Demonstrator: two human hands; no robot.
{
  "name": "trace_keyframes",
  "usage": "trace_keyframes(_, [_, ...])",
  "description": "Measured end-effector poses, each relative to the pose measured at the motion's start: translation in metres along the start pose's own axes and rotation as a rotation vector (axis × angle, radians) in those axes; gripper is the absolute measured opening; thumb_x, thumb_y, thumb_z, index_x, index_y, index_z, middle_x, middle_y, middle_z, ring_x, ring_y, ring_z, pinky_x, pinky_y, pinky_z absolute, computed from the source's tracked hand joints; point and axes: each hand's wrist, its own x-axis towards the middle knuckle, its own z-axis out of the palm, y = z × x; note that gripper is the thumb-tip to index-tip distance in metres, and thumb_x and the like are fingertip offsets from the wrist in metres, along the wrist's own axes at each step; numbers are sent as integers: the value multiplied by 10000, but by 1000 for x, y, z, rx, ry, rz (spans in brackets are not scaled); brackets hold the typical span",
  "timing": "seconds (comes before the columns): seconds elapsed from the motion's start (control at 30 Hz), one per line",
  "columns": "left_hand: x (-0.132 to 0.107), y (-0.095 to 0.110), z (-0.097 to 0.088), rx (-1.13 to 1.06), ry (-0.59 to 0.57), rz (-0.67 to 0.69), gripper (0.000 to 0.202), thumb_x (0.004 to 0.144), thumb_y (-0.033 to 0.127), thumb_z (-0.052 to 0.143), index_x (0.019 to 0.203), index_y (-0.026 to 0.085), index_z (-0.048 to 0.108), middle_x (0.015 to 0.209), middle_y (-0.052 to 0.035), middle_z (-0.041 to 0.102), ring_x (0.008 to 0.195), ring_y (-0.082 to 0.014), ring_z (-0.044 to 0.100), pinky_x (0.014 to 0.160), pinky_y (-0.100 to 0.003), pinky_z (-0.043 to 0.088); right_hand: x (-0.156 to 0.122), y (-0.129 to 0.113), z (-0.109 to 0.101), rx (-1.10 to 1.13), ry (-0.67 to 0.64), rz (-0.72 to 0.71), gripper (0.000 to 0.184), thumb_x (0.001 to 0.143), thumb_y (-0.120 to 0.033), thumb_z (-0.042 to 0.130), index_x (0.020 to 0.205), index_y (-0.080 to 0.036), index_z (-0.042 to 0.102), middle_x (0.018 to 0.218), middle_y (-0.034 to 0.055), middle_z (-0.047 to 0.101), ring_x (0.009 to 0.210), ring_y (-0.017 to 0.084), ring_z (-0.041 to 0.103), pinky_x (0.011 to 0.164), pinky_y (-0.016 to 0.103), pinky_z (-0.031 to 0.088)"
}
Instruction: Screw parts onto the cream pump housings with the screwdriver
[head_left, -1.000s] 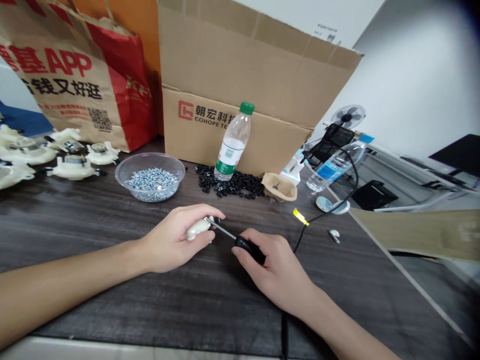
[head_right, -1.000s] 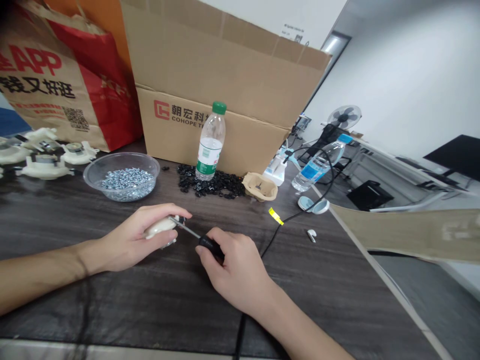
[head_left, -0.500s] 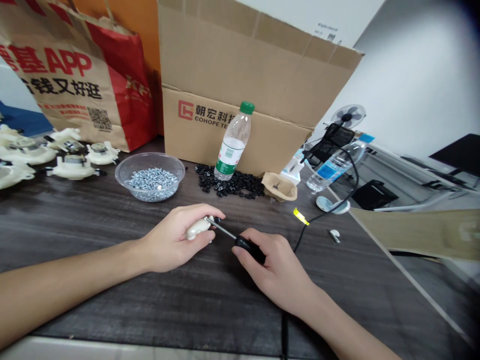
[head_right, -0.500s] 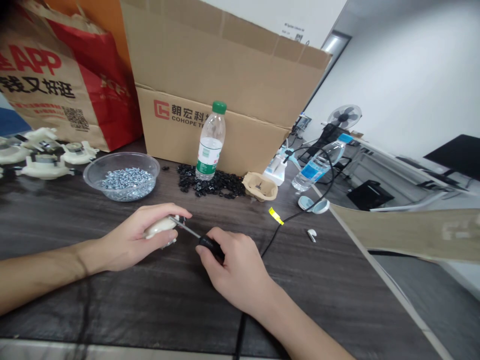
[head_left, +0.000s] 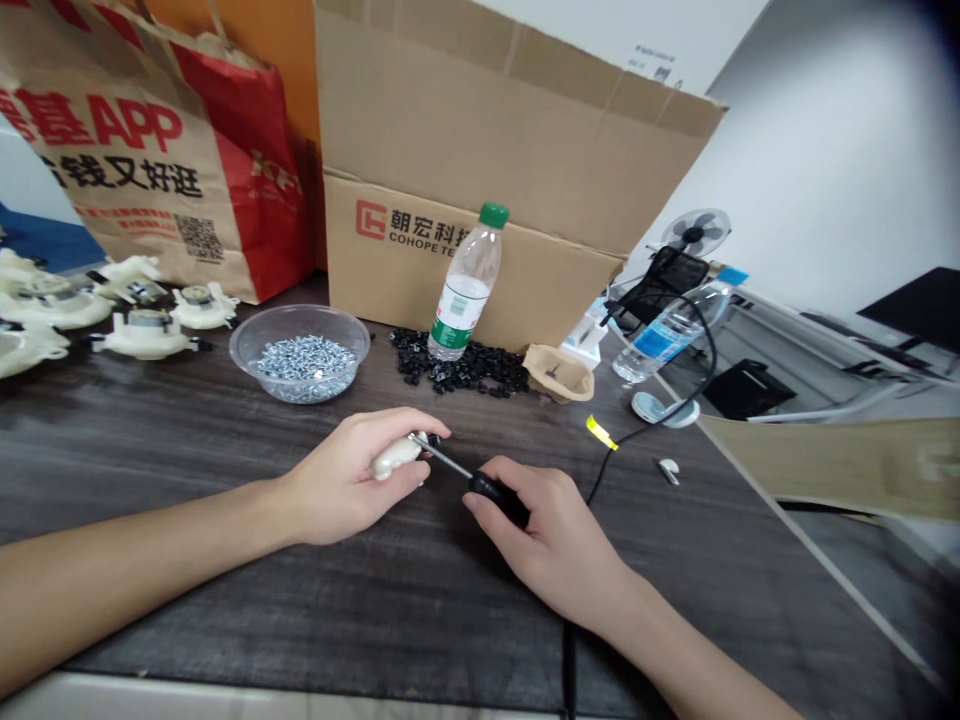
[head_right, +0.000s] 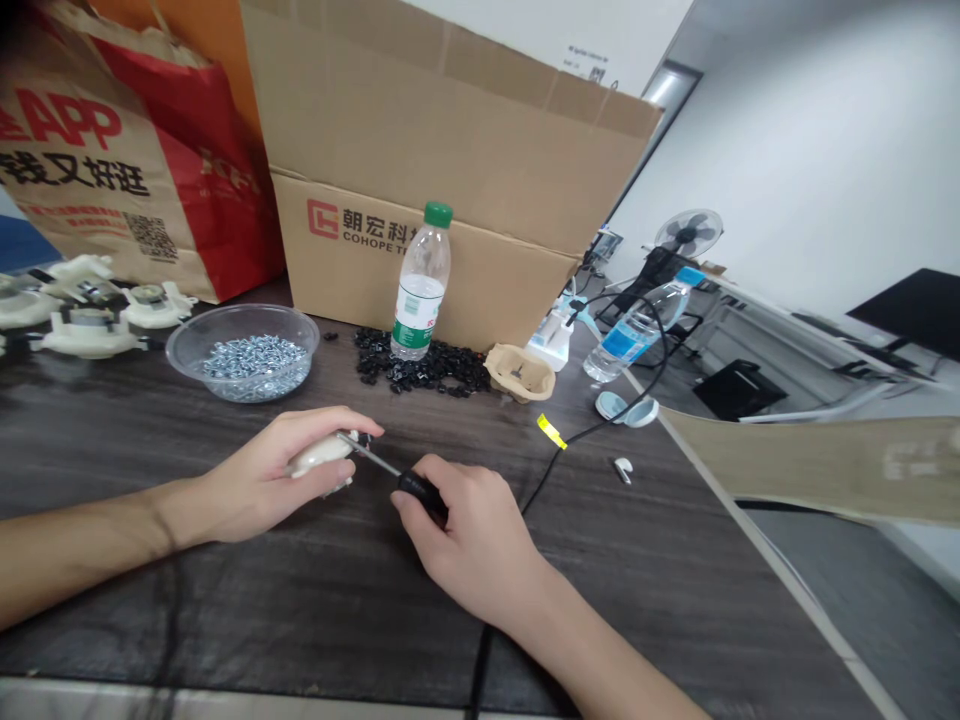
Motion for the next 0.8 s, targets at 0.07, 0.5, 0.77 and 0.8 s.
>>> trace_keyframes(0.07, [0,1,0,1,-4,-1,275,878,218,549,1146,189,602,1070,-24,676,943,-144,630,843,-229,461,0,0,0,2,-4,-1,178,895,-336,514,759,-226,547,598,-48,533,546,130,495,534,254,322])
trace_keyframes(0.5, [-1,0,0,10,-12,6,285,880,230,543,1158,195,595,1100,-35,673,973,-165,628,866,-244,465,0,-3,-2,-2,-13,-7,169,897,-329,511,768,-224,538,607,-43,539,554,134,498,538,255,324])
trace_keyframes(0.77, [-2,0,0,12,-15,2,281,883,236,541,1155,189,594,1100,-39,672,981,-169,627,862,-243,465,0,-3,-3,-2,-5,-9,176,897,-314,513,754,-215,539,622,-35,552,558,131,503,538,257,327])
trace_keyframes(0.8, [-1,0,0,11,-16,3,280,884,235,540,1156,190,593,1097,-35,671,974,-164,627,859,-240,463,0,-3,-3,-3,-3,-11,178,896,-314,514,751,-214,538,626,-33,555,561,133,505,538,257,329])
